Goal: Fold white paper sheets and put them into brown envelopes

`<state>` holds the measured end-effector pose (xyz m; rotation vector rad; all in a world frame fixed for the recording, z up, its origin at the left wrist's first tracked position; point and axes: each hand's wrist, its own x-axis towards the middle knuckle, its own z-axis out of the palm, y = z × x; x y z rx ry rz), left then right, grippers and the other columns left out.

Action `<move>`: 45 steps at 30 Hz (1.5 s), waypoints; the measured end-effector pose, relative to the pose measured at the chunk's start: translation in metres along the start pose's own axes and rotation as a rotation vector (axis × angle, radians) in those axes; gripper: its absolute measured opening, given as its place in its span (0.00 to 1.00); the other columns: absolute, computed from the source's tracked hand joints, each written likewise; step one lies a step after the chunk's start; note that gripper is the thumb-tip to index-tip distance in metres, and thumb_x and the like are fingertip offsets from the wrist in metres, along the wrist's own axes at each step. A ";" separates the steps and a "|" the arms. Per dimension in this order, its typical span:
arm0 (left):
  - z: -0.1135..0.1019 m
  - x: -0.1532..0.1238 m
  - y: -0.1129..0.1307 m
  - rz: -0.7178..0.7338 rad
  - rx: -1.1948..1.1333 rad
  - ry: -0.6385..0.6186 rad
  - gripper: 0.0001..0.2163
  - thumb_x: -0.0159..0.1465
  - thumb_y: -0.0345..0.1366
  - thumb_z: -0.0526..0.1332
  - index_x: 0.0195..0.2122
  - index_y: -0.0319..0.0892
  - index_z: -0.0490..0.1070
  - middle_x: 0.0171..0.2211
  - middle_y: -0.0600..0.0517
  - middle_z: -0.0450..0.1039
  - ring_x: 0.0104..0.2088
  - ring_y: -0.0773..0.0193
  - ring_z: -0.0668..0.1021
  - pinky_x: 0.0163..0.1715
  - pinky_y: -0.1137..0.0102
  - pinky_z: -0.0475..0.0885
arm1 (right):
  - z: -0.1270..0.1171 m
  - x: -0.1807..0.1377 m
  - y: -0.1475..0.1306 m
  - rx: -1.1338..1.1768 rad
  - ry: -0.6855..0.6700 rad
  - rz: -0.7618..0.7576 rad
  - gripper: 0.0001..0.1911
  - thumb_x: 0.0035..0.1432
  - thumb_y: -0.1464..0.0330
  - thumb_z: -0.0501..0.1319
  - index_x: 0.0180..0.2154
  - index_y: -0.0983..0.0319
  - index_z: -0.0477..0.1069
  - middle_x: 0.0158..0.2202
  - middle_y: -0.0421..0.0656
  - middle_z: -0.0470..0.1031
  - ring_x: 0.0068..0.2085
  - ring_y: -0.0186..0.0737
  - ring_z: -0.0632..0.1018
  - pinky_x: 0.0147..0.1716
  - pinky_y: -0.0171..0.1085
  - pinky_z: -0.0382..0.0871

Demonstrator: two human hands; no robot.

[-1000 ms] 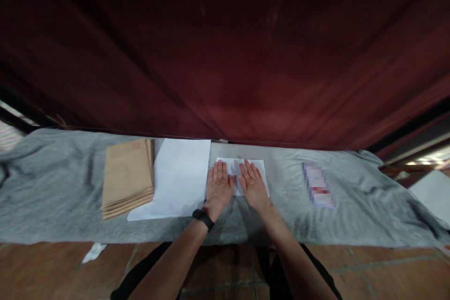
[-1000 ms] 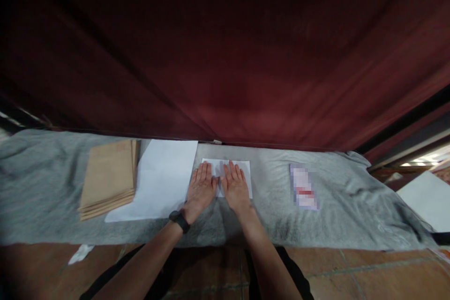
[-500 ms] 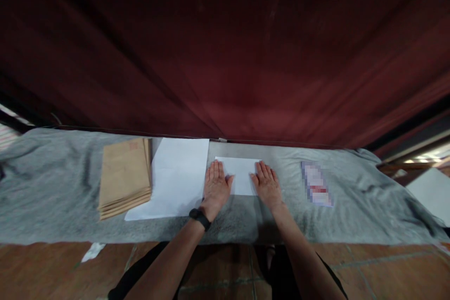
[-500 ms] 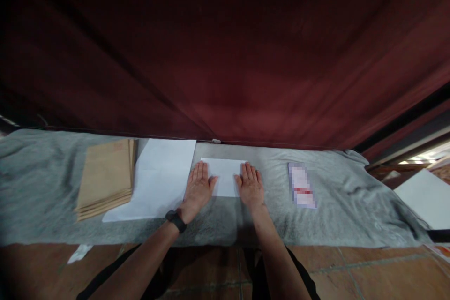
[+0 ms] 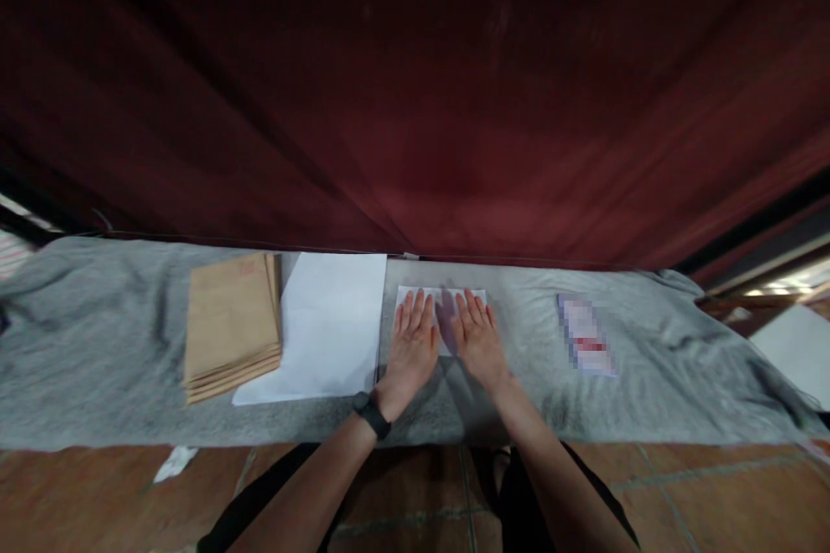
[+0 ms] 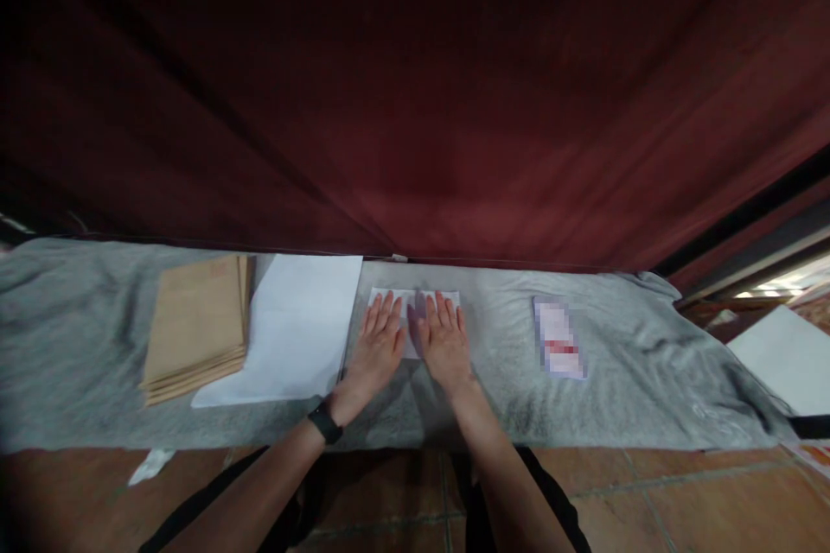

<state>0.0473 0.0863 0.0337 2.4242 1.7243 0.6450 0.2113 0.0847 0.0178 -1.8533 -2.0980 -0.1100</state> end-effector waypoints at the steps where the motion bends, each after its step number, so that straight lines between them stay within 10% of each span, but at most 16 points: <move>1: 0.004 0.001 0.003 0.019 0.008 -0.033 0.26 0.70 0.34 0.46 0.69 0.34 0.54 0.71 0.42 0.51 0.72 0.51 0.48 0.69 0.51 0.51 | 0.001 0.000 -0.007 0.022 -0.024 -0.024 0.27 0.73 0.62 0.43 0.69 0.62 0.55 0.72 0.47 0.53 0.70 0.49 0.57 0.67 0.51 0.50; 18: -0.013 0.007 -0.032 -0.268 -0.129 -0.066 0.26 0.65 0.34 0.55 0.63 0.30 0.62 0.63 0.32 0.65 0.67 0.46 0.64 0.63 0.54 0.63 | 0.017 -0.011 0.002 -0.073 0.008 0.012 0.28 0.72 0.58 0.48 0.69 0.59 0.56 0.70 0.51 0.56 0.68 0.51 0.61 0.65 0.51 0.53; 25: -0.017 0.021 -0.039 -0.580 -0.876 0.013 0.29 0.54 0.30 0.63 0.60 0.39 0.67 0.42 0.47 0.78 0.35 0.59 0.81 0.41 0.63 0.77 | 0.010 -0.008 -0.003 -0.010 -0.044 0.038 0.28 0.72 0.60 0.49 0.68 0.60 0.56 0.70 0.54 0.55 0.69 0.53 0.60 0.65 0.55 0.53; 32: -0.046 0.026 -0.023 -0.632 -1.452 0.118 0.32 0.52 0.35 0.66 0.60 0.41 0.65 0.37 0.52 0.77 0.34 0.62 0.79 0.36 0.68 0.75 | -0.029 -0.003 -0.023 0.238 -0.081 -0.203 0.36 0.66 0.59 0.55 0.71 0.55 0.46 0.72 0.46 0.52 0.70 0.49 0.58 0.69 0.54 0.48; 40: -0.045 0.014 0.000 -0.876 -1.647 -0.044 0.19 0.65 0.46 0.60 0.54 0.44 0.68 0.50 0.43 0.76 0.48 0.58 0.80 0.39 0.65 0.78 | -0.060 0.016 -0.014 1.433 0.271 0.544 0.28 0.67 0.54 0.53 0.59 0.65 0.68 0.51 0.50 0.79 0.51 0.49 0.80 0.51 0.47 0.75; 45: -0.029 0.000 0.015 -0.734 -1.753 -0.125 0.23 0.56 0.43 0.69 0.51 0.41 0.71 0.49 0.43 0.78 0.45 0.54 0.81 0.43 0.62 0.78 | -0.046 0.001 -0.036 1.691 0.192 0.575 0.26 0.65 0.54 0.55 0.57 0.64 0.68 0.51 0.50 0.79 0.47 0.49 0.82 0.49 0.48 0.77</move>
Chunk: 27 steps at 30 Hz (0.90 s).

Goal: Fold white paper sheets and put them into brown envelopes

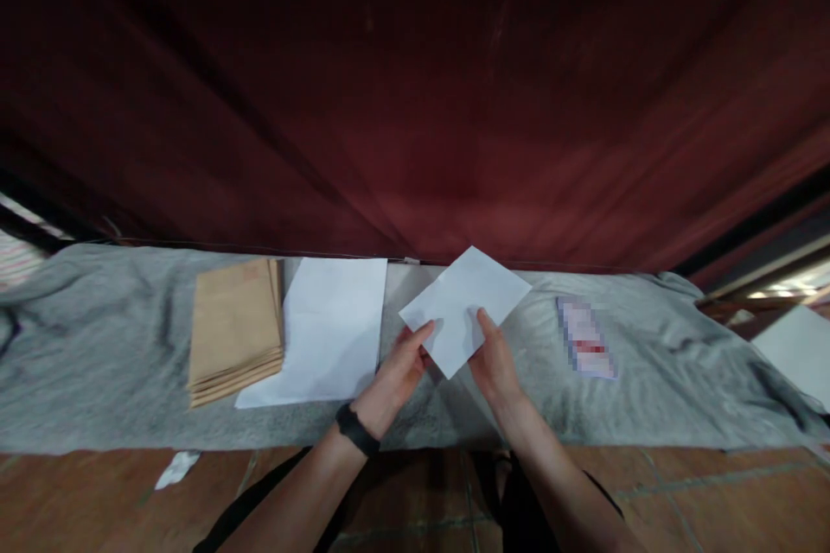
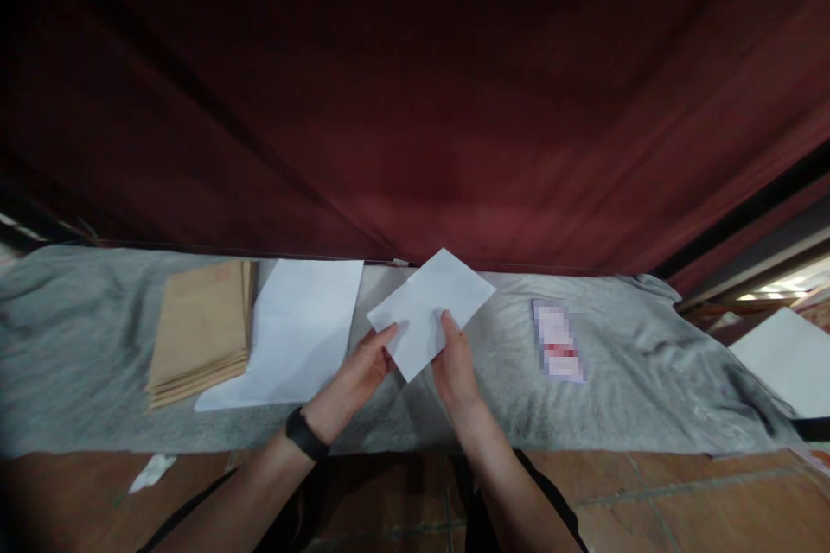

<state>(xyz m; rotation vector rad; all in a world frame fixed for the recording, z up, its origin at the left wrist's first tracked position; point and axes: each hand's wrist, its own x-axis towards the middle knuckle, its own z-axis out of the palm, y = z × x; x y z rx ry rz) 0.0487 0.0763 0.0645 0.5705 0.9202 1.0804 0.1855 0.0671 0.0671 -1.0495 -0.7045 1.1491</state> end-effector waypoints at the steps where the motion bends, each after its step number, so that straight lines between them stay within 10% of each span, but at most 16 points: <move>1: -0.002 0.001 0.000 0.050 0.028 0.024 0.23 0.54 0.41 0.70 0.50 0.40 0.72 0.48 0.43 0.79 0.45 0.53 0.81 0.44 0.62 0.77 | -0.001 -0.003 0.005 -0.014 -0.020 0.003 0.26 0.65 0.54 0.55 0.57 0.64 0.68 0.51 0.50 0.79 0.47 0.49 0.82 0.49 0.48 0.77; 6: -0.030 0.016 0.012 0.187 0.341 0.046 0.27 0.48 0.32 0.67 0.51 0.36 0.72 0.39 0.47 0.80 0.38 0.54 0.81 0.40 0.64 0.75 | -0.040 0.013 0.015 -0.211 0.002 -0.054 0.26 0.64 0.54 0.53 0.56 0.62 0.67 0.50 0.50 0.79 0.46 0.49 0.82 0.45 0.46 0.78; 12: -0.054 0.031 0.017 0.212 0.723 0.060 0.32 0.48 0.27 0.59 0.59 0.37 0.67 0.40 0.50 0.79 0.40 0.57 0.80 0.42 0.66 0.75 | -0.074 0.044 0.001 -0.429 0.377 -0.216 0.24 0.60 0.59 0.55 0.56 0.59 0.68 0.56 0.47 0.73 0.56 0.45 0.74 0.57 0.48 0.68; 19: -0.053 0.039 0.022 0.278 1.007 0.043 0.37 0.51 0.22 0.56 0.65 0.39 0.59 0.45 0.49 0.79 0.43 0.57 0.80 0.49 0.64 0.74 | -0.029 0.015 0.032 -1.225 -0.301 -0.535 0.23 0.70 0.62 0.48 0.63 0.59 0.66 0.68 0.47 0.62 0.68 0.47 0.62 0.66 0.51 0.56; 24: -0.044 0.031 0.028 0.258 1.328 0.164 0.38 0.57 0.23 0.57 0.70 0.33 0.47 0.49 0.42 0.77 0.46 0.54 0.80 0.50 0.63 0.74 | -0.027 0.005 0.052 -1.600 -0.332 -0.569 0.27 0.72 0.61 0.49 0.67 0.61 0.58 0.70 0.48 0.56 0.70 0.51 0.58 0.68 0.54 0.50; 27: -0.032 0.019 0.016 0.501 1.576 0.317 0.35 0.63 0.24 0.53 0.71 0.33 0.44 0.58 0.35 0.70 0.57 0.50 0.75 0.56 0.58 0.70 | -0.027 0.005 0.054 -1.673 -0.317 -0.567 0.27 0.72 0.61 0.48 0.68 0.61 0.57 0.71 0.47 0.55 0.70 0.51 0.58 0.68 0.53 0.49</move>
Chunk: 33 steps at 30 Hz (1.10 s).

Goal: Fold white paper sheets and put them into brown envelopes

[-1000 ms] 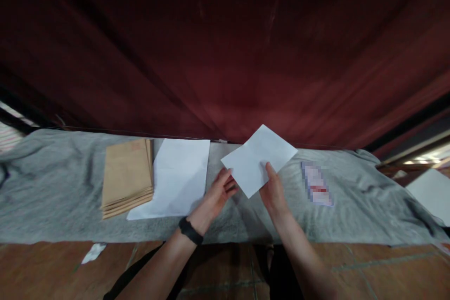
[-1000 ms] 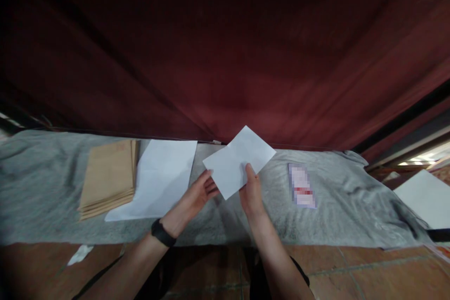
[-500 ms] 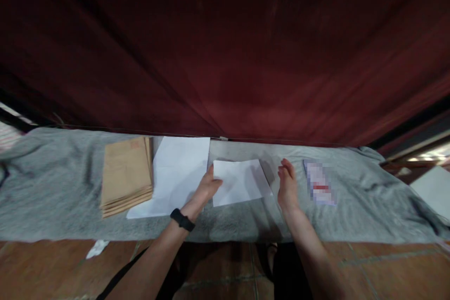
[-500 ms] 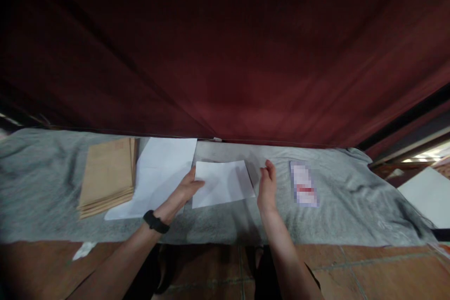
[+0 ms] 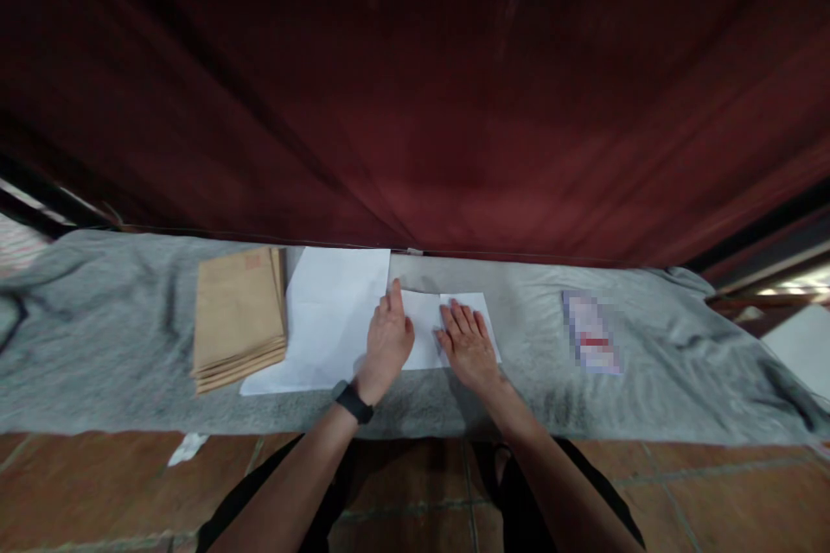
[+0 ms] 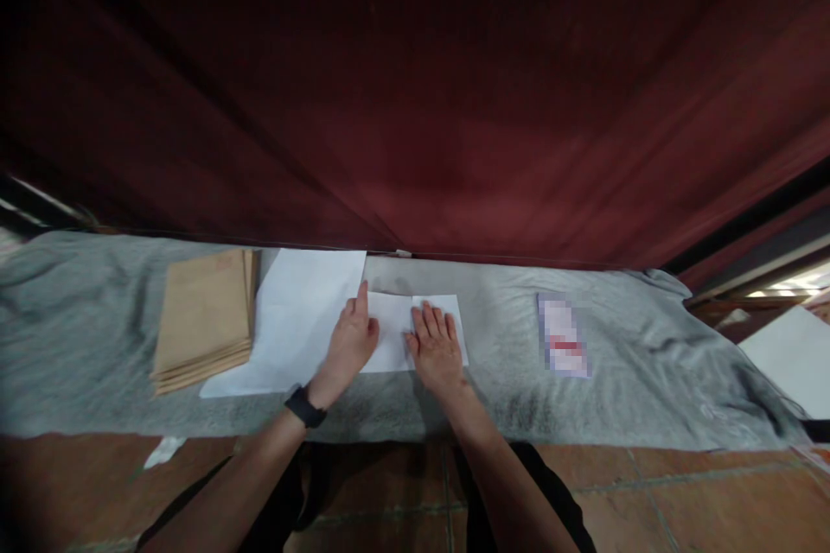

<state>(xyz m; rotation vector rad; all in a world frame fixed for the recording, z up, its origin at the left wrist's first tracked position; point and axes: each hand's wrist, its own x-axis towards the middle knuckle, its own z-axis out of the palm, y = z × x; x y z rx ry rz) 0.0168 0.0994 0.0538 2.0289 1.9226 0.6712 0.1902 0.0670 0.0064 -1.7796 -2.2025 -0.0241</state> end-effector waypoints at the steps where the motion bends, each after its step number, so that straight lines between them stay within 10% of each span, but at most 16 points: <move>1: 0.005 -0.006 0.006 0.080 0.062 0.079 0.33 0.65 0.25 0.52 0.71 0.34 0.45 0.62 0.34 0.65 0.62 0.48 0.70 0.59 0.55 0.67 | 0.000 0.000 0.000 -0.012 -0.006 0.002 0.27 0.73 0.60 0.47 0.68 0.61 0.57 0.71 0.47 0.55 0.70 0.51 0.58 0.68 0.53 0.49; 4: 0.026 -0.020 0.019 0.327 0.138 0.086 0.27 0.70 0.31 0.48 0.70 0.38 0.51 0.70 0.39 0.52 0.70 0.49 0.56 0.66 0.51 0.58 | -0.001 0.001 -0.001 -0.041 -0.026 0.000 0.27 0.73 0.63 0.44 0.69 0.62 0.55 0.71 0.47 0.54 0.70 0.50 0.58 0.68 0.52 0.47; 9: 0.052 -0.022 0.020 0.306 0.222 -0.032 0.28 0.73 0.44 0.45 0.67 0.28 0.56 0.68 0.35 0.57 0.69 0.50 0.59 0.68 0.54 0.56 | 0.000 0.000 0.001 -0.080 -0.013 0.031 0.27 0.72 0.68 0.42 0.69 0.63 0.55 0.71 0.48 0.55 0.70 0.47 0.58 0.68 0.49 0.48; 20: 0.039 -0.026 0.000 0.321 0.331 -0.016 0.29 0.73 0.45 0.46 0.68 0.28 0.56 0.69 0.37 0.54 0.70 0.51 0.56 0.69 0.54 0.52 | -0.009 -0.005 0.035 -0.119 0.082 0.188 0.27 0.72 0.62 0.48 0.66 0.69 0.59 0.66 0.56 0.63 0.65 0.53 0.65 0.63 0.50 0.55; 33: 0.038 -0.025 -0.003 0.345 0.325 -0.016 0.29 0.73 0.48 0.47 0.68 0.33 0.57 0.69 0.37 0.54 0.70 0.50 0.56 0.69 0.52 0.52 | -0.027 0.002 0.062 0.208 0.011 0.484 0.13 0.64 0.68 0.56 0.49 0.61 0.71 0.38 0.47 0.80 0.39 0.45 0.81 0.38 0.38 0.69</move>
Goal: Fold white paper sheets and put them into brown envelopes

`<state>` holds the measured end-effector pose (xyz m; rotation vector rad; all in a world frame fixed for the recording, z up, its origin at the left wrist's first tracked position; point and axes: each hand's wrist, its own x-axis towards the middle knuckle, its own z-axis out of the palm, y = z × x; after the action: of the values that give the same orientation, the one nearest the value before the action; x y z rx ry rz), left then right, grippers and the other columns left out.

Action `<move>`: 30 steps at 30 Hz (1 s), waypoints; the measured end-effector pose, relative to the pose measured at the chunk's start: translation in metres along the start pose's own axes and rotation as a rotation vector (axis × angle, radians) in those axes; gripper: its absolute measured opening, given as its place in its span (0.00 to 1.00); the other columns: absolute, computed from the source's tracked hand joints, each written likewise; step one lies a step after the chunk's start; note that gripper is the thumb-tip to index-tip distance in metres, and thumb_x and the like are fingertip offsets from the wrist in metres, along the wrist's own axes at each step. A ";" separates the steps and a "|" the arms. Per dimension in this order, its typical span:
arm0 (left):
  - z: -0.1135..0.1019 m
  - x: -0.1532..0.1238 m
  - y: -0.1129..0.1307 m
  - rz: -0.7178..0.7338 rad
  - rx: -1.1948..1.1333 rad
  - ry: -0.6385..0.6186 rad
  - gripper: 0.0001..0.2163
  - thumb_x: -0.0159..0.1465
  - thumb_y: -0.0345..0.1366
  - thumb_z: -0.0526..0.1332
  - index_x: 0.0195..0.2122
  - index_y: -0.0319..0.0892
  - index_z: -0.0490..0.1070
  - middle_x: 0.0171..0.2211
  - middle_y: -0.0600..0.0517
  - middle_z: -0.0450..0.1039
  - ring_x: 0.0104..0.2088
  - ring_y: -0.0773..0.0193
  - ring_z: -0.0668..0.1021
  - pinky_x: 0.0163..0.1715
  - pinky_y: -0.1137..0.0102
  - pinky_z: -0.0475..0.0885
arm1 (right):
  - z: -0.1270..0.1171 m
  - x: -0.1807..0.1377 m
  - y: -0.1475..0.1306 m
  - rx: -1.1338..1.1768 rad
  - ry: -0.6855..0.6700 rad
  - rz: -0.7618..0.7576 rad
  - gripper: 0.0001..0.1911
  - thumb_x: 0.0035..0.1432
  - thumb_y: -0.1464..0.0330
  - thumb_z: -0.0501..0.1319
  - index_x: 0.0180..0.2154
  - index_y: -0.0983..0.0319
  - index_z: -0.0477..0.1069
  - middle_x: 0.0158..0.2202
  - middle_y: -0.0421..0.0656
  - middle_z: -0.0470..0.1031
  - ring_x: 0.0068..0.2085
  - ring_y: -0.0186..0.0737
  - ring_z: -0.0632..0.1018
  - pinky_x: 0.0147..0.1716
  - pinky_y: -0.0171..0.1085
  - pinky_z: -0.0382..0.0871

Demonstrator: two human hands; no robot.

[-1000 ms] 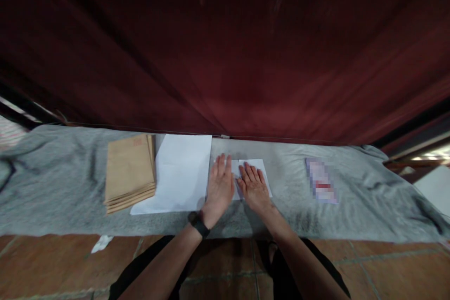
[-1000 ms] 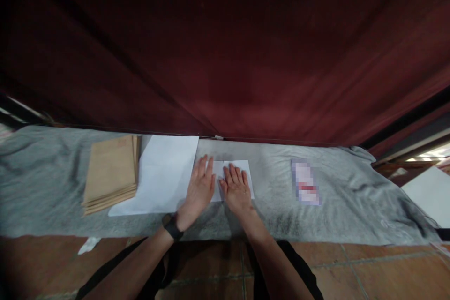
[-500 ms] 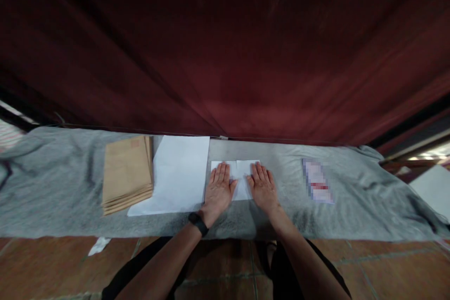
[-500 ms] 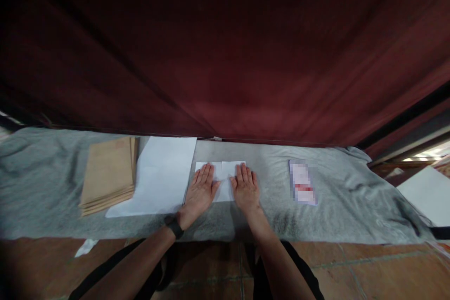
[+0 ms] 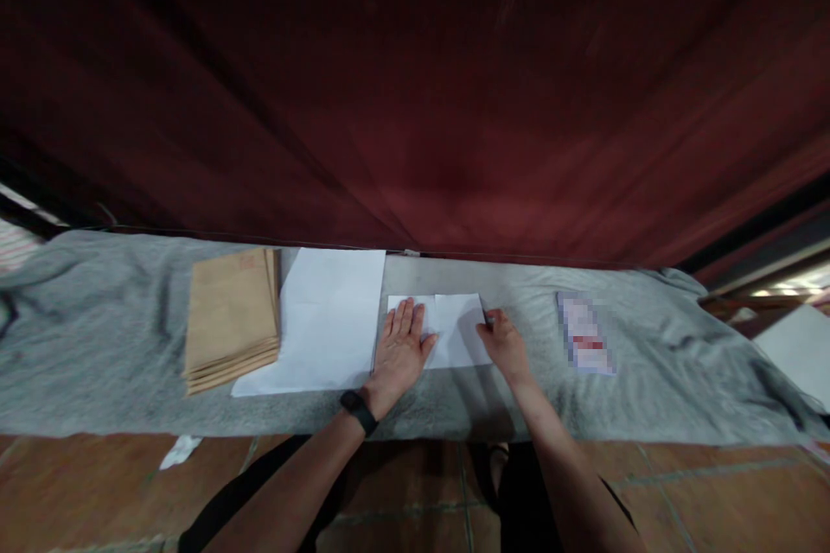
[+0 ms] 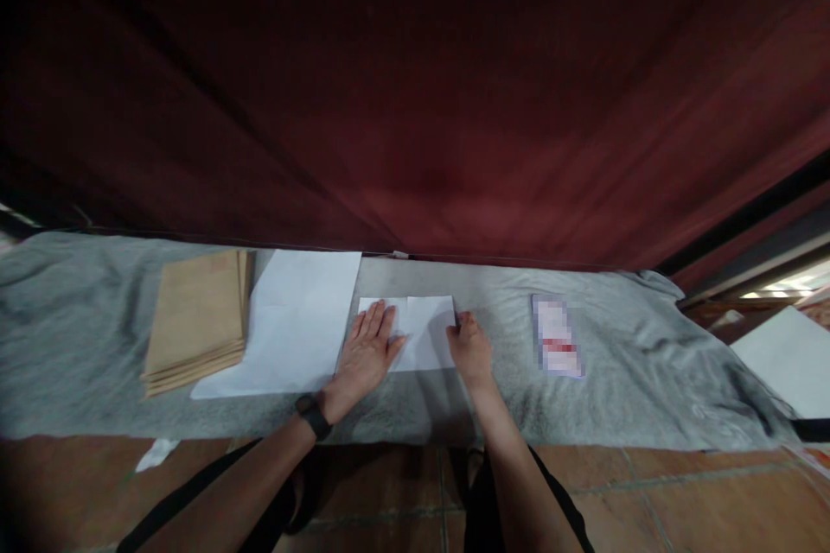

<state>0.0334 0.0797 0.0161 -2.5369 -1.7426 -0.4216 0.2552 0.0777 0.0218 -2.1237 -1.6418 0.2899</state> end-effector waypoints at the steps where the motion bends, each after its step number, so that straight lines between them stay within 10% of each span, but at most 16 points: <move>1: 0.000 0.000 0.000 0.000 -0.006 0.003 0.29 0.73 0.48 0.47 0.68 0.33 0.57 0.69 0.37 0.54 0.70 0.50 0.56 0.69 0.51 0.51 | 0.001 0.000 0.003 0.033 -0.011 -0.009 0.13 0.63 0.68 0.56 0.48 0.61 0.71 0.37 0.45 0.80 0.38 0.44 0.81 0.37 0.37 0.70; 8: 0.004 0.008 0.023 0.067 -0.061 0.025 0.24 0.73 0.42 0.47 0.69 0.41 0.57 0.70 0.46 0.55 0.71 0.52 0.55 0.70 0.48 0.47 | -0.002 -0.006 0.005 -0.049 0.063 -0.079 0.17 0.64 0.68 0.54 0.52 0.64 0.70 0.42 0.51 0.79 0.44 0.49 0.79 0.45 0.43 0.71; 15: 0.009 0.012 0.030 0.154 -0.089 -0.022 0.24 0.72 0.35 0.45 0.68 0.34 0.57 0.69 0.42 0.57 0.70 0.55 0.56 0.69 0.51 0.50 | 0.016 -0.008 -0.035 0.024 -0.025 -0.493 0.26 0.73 0.63 0.41 0.63 0.62 0.65 0.63 0.48 0.69 0.64 0.44 0.67 0.63 0.47 0.61; 30: 0.006 -0.003 0.004 0.004 -0.023 -0.001 0.27 0.73 0.42 0.46 0.68 0.30 0.54 0.70 0.37 0.54 0.71 0.52 0.53 0.69 0.52 0.50 | 0.032 -0.020 -0.027 -0.271 0.058 -0.432 0.27 0.72 0.59 0.48 0.68 0.58 0.58 0.70 0.50 0.55 0.69 0.51 0.61 0.65 0.51 0.55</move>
<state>0.0373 0.0764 0.0105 -2.5559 -1.7421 -0.4430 0.2127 0.0705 0.0038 -1.8634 -2.1445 -0.1349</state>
